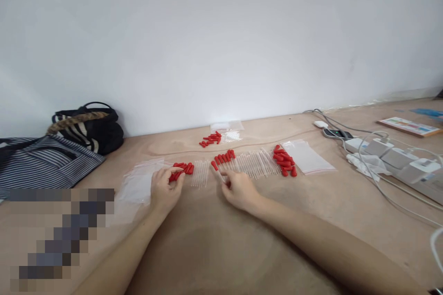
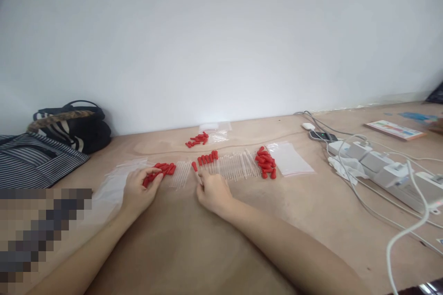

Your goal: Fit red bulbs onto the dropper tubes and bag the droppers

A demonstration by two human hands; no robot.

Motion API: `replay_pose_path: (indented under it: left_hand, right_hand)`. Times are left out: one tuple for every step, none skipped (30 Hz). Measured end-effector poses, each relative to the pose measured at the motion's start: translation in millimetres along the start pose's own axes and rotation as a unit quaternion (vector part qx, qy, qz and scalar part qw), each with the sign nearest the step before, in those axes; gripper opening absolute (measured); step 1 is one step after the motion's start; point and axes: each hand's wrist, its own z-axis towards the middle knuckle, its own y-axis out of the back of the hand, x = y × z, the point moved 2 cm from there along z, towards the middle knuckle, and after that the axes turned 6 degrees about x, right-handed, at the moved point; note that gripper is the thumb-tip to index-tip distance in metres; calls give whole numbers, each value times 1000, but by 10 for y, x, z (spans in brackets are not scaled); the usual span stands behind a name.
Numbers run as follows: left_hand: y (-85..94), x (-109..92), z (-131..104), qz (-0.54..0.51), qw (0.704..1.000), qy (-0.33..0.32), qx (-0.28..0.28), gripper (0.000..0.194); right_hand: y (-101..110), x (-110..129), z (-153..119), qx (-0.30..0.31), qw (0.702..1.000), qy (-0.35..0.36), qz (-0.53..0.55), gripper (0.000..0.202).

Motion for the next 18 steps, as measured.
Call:
replay_pose_path:
  left_hand:
    - [-14,61,17,28,1000,-3,-4,15]
    - [-31,109,24,51,999,-4,-5,14]
    - [-49,142,23,70,998,-3,-6,13]
    - [-66,161,16,86,996,1,-6,13]
    - [-80,167,6,100,995,7,-6,14]
    - [-89,162,-4,111,994,16,-6,15]
    - [-95,151,-9,121,992,27,-3,16]
    - [-95,137,-7,128,991,40,2,17]
    - [-92,125,7,135,989,52,13,18]
    - [-85,117,32,142,987,64,29,19]
    - [-76,115,71,149,985,72,52,21]
    - [-68,118,122,155,982,74,80,23]
    - [-62,126,182,160,978,70,111,25]
    - [-59,136,248,163,974,60,145,27]
    - [-60,147,315,165,969,45,179,29]
    - [-66,156,379,167,962,31,213,30]
    - [-77,163,436,170,955,18,244,30]
    - [-92,167,483,173,947,7,270,30]
  right_hand:
    - [-23,53,79,1,1000,-19,-16,34]
    - [-43,105,154,2,999,-39,-35,35]
    - [-61,153,222,3,997,-57,-55,34]
    - [-77,195,282,6,995,-73,-71,33]
    - [-90,228,330,9,992,-88,-87,32]
    - [-100,251,368,12,990,-101,-99,31]
    - [-107,263,394,16,988,-111,-108,29]
    - [-109,267,412,18,986,-120,-115,28]
    - [-106,262,422,18,984,-128,-121,27]
    - [-100,253,426,18,983,-133,-125,26]
    - [-90,242,427,16,982,-136,-128,26]
    - [-78,233,426,14,982,-136,-130,25]
    - [-66,228,426,14,982,-136,-132,25]
    - [-55,229,427,15,982,-135,-133,24]
    - [-48,237,431,17,982,-134,-134,24]
    - [-45,251,437,20,982,-135,-133,24]
    - [-47,272,447,24,981,-138,-133,25]
    - [-54,297,461,29,981,-141,-131,26]
